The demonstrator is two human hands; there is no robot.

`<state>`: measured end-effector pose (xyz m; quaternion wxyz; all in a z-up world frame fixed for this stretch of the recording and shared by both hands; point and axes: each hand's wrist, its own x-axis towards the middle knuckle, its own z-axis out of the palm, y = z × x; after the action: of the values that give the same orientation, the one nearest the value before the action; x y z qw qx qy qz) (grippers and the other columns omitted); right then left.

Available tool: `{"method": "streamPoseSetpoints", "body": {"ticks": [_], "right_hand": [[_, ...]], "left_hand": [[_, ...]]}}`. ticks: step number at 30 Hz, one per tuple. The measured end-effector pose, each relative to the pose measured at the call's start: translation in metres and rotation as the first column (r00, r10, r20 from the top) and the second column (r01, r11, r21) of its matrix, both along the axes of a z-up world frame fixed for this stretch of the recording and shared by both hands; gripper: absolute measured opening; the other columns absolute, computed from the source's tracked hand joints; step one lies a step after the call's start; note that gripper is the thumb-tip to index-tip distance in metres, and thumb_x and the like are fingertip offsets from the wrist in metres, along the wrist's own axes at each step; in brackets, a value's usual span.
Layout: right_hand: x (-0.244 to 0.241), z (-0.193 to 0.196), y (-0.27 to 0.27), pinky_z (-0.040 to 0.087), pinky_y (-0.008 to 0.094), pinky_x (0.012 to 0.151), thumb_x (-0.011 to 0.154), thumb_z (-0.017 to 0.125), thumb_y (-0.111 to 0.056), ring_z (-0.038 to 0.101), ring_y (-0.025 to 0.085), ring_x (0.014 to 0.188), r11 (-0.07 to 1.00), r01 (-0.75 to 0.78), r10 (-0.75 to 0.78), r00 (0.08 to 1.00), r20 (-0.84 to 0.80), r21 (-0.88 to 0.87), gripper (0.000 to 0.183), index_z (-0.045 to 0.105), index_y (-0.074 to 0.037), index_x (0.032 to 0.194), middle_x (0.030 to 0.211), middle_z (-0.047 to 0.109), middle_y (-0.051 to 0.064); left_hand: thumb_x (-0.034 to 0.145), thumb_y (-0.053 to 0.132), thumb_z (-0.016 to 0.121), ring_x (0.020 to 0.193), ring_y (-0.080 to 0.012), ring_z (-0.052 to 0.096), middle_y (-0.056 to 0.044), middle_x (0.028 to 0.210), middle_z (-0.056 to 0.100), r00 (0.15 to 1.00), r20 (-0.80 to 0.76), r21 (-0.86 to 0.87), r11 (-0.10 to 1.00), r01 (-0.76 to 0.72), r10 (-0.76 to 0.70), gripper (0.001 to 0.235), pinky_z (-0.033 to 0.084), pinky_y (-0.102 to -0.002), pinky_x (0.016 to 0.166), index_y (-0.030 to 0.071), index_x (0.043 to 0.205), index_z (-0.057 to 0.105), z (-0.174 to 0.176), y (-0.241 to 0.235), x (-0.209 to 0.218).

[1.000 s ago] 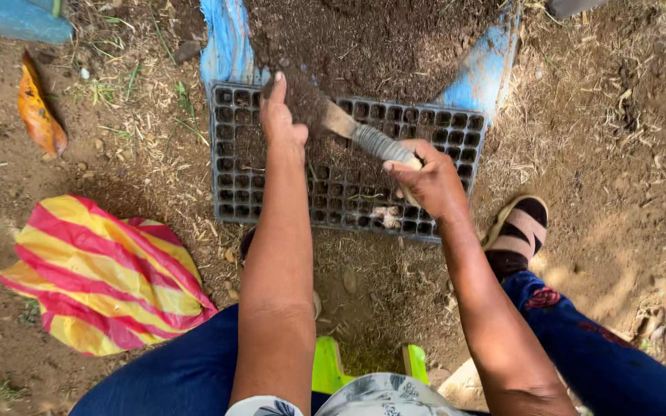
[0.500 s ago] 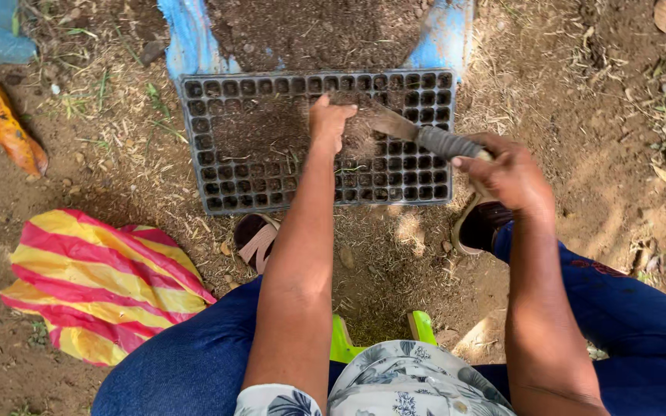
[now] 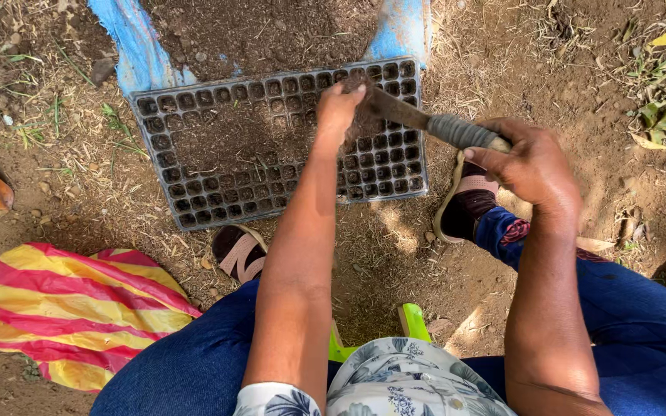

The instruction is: The person fills the cells of a seed starter tray with soil using a large blade and by hand, leveling the soil surface as they go.

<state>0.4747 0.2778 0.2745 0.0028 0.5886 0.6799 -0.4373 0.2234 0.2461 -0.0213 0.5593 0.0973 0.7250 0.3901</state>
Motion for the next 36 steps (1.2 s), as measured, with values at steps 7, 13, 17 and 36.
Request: {"method": "streamPoseSetpoints", "body": {"ticks": [7,13,17,36], "right_hand": [[-0.049,-0.031,-0.019,0.042,0.027,0.047,0.084,0.083,-0.028,0.055,0.007,0.054,0.993,-0.076,0.062,0.986,-0.152,-0.089,0.050,0.070,-0.006,0.127,0.071,0.065,0.001],[-0.080,-0.041,-0.025,0.041,0.027,0.050,0.085,0.084,-0.028,0.054,0.010,0.056,0.989,-0.125,0.117,0.988,-0.096,-0.075,0.054,0.069,-0.005,0.131,0.069,0.064,0.004],[-0.095,-0.046,-0.025,0.044,0.025,0.051,0.084,0.084,-0.027,0.056,0.008,0.058,0.982,-0.164,0.147,0.974,-0.170,-0.090,0.054,0.067,-0.004,0.130,0.075,0.068,-0.001],[-0.191,-0.100,-0.053,0.051,0.027,0.050,0.088,0.076,-0.042,0.061,0.009,0.057,0.937,-0.286,0.236,0.942,-0.237,-0.202,0.046,0.067,-0.015,0.125,0.074,0.068,0.002]], "left_hand": [[0.086,-0.002,0.072,0.096,-0.0276,0.071,-0.022,0.132,0.073,0.965,-0.165,0.096,0.977,-0.191,0.205,0.064,0.059,-0.044,0.085,0.000,0.147,0.052,-0.040,-0.043,-0.082],[0.087,0.015,0.081,0.130,-0.0388,0.055,-0.021,0.147,0.052,0.898,-0.417,-0.093,0.977,-0.194,0.139,0.067,0.055,-0.047,0.098,0.005,0.146,0.050,-0.025,-0.088,-0.147],[0.089,0.026,0.084,0.132,-0.0368,0.058,-0.021,0.147,0.054,0.889,-0.418,-0.117,0.960,-0.254,0.185,0.070,0.053,-0.052,0.106,0.004,0.146,0.051,-0.017,-0.105,-0.166],[0.081,-0.015,0.067,0.090,-0.0182,0.074,-0.013,0.109,0.079,0.619,-0.408,0.316,0.739,-0.595,0.672,0.036,0.064,-0.039,0.079,0.007,0.108,0.077,-0.037,-0.157,-0.217]]}}
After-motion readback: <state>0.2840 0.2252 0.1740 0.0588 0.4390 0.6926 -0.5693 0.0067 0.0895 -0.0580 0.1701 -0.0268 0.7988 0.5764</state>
